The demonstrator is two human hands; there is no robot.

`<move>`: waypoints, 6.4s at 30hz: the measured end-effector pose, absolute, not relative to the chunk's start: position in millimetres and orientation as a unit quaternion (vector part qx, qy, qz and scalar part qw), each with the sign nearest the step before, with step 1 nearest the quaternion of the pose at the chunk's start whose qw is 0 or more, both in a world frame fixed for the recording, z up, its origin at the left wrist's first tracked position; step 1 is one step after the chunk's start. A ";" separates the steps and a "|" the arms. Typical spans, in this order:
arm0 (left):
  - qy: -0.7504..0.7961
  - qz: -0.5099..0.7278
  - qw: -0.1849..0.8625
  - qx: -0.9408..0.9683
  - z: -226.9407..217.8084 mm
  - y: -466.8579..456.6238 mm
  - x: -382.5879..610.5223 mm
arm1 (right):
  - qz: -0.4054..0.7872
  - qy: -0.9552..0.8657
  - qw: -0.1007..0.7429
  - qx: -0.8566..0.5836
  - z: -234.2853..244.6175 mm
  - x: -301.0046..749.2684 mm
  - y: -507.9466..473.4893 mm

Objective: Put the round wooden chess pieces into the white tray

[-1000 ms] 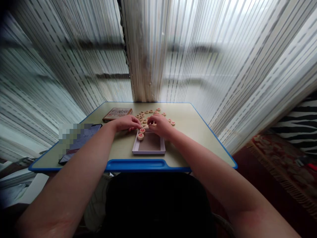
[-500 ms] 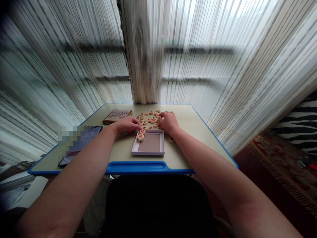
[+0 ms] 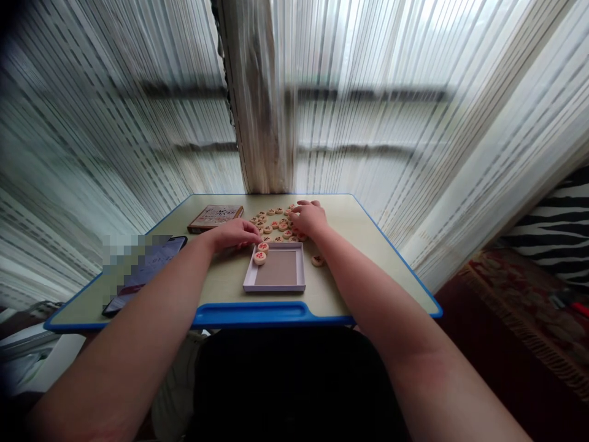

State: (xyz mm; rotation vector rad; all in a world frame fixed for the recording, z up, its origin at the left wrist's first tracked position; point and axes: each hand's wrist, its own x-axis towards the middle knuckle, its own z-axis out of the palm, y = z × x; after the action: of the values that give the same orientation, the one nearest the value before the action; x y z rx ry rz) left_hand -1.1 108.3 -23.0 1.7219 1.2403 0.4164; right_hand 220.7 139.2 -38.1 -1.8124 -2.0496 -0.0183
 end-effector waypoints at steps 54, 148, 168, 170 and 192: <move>0.486 0.177 0.469 0.716 -23.4 108.1 -2.9 | 0.162 -0.880 0.039 -0.444 13.7 187.6 55.8; 0.505 0.172 0.498 0.684 -19.0 103.9 4.2 | 0.182 -0.870 -0.082 -0.452 25.5 185.8 42.3; 0.502 0.173 0.498 0.685 -19.5 104.3 3.2 | 0.162 -0.881 -0.089 -0.436 18.8 185.7 46.3; 0.501 0.174 0.496 0.687 -19.0 103.7 3.5 | 0.157 -0.882 -0.089 -0.435 19.3 185.4 45.9; 0.495 0.179 0.483 0.700 -22.7 107.2 1.9 | 0.189 -0.881 -0.079 -0.427 19.2 183.5 42.8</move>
State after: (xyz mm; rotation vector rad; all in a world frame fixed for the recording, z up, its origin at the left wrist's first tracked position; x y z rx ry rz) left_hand 1.9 107.2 -22.7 1.7049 1.2057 0.4357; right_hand 183.5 42.8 19.2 -1.4129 -2.9152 0.6244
